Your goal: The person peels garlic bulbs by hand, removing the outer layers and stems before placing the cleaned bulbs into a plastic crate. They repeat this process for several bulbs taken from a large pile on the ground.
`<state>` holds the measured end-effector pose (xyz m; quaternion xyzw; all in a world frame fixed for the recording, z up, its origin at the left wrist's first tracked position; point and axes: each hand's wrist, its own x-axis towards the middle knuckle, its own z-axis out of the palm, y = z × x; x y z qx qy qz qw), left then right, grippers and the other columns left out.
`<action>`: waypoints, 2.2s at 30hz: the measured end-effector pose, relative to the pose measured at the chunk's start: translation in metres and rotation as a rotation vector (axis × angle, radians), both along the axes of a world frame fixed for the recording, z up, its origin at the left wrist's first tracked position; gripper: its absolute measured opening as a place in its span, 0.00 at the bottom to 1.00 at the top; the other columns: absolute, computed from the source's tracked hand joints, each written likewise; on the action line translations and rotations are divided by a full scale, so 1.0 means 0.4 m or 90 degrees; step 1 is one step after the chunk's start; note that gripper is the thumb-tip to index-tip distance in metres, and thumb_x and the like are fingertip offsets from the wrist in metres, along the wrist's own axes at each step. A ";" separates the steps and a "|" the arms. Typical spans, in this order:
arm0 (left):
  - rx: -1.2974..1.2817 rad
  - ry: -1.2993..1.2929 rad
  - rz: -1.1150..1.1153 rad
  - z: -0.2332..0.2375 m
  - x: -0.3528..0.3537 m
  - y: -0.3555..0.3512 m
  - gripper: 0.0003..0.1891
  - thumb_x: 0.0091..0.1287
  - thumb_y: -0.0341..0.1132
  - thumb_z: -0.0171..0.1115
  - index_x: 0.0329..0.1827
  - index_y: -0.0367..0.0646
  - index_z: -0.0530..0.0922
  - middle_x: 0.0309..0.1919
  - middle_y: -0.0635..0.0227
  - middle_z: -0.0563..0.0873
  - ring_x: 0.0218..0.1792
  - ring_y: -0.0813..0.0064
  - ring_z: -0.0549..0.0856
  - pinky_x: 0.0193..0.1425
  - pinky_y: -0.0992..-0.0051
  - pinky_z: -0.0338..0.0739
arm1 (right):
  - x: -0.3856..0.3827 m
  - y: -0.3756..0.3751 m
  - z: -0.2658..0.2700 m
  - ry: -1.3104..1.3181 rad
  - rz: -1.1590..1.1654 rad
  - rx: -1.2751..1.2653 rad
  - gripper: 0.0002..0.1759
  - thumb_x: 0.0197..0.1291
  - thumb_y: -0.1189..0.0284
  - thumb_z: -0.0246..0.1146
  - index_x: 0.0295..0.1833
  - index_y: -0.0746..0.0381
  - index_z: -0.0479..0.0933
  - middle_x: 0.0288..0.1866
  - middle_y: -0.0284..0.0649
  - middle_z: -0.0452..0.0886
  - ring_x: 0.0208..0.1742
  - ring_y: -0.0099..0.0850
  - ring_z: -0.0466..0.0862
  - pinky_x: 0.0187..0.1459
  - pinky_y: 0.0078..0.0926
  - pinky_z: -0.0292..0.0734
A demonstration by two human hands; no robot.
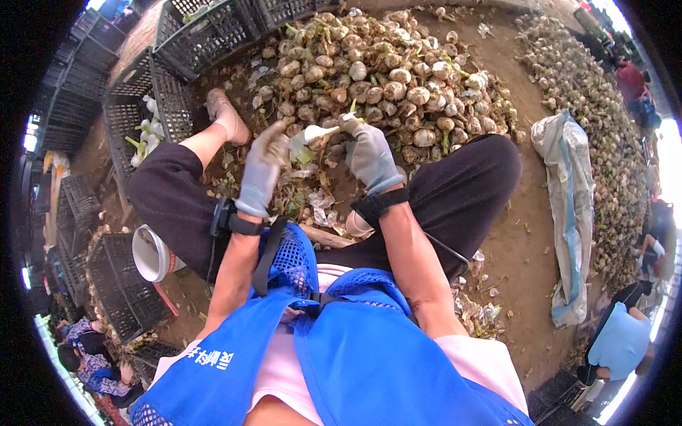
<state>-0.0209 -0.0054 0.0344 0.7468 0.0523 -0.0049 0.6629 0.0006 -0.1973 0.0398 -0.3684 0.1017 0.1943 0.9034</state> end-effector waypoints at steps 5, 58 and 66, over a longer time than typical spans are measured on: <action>-0.455 0.144 -0.103 -0.011 -0.020 -0.040 0.21 0.68 0.43 0.52 0.56 0.37 0.72 0.48 0.65 0.81 0.47 0.76 0.79 0.50 0.77 0.73 | -0.019 0.034 0.011 -0.072 0.091 -0.138 0.11 0.61 0.69 0.57 0.41 0.66 0.77 0.32 0.36 0.81 0.29 0.22 0.79 0.30 0.16 0.74; 0.285 -0.381 -0.129 -0.079 -0.002 0.007 0.18 0.70 0.36 0.41 0.55 0.34 0.73 0.48 0.61 0.80 0.47 0.72 0.79 0.50 0.76 0.73 | -0.035 0.016 0.035 -0.161 0.045 -0.252 0.11 0.59 0.74 0.55 0.42 0.69 0.78 0.38 0.40 0.82 0.35 0.22 0.80 0.37 0.18 0.76; -0.262 0.002 -0.254 0.035 -0.032 -0.131 0.12 0.67 0.26 0.45 0.50 0.35 0.73 0.41 0.63 0.81 0.44 0.71 0.81 0.48 0.74 0.76 | -0.091 -0.050 0.068 -0.169 -0.053 -0.322 0.11 0.59 0.69 0.58 0.41 0.67 0.79 0.30 0.34 0.81 0.32 0.19 0.78 0.34 0.18 0.73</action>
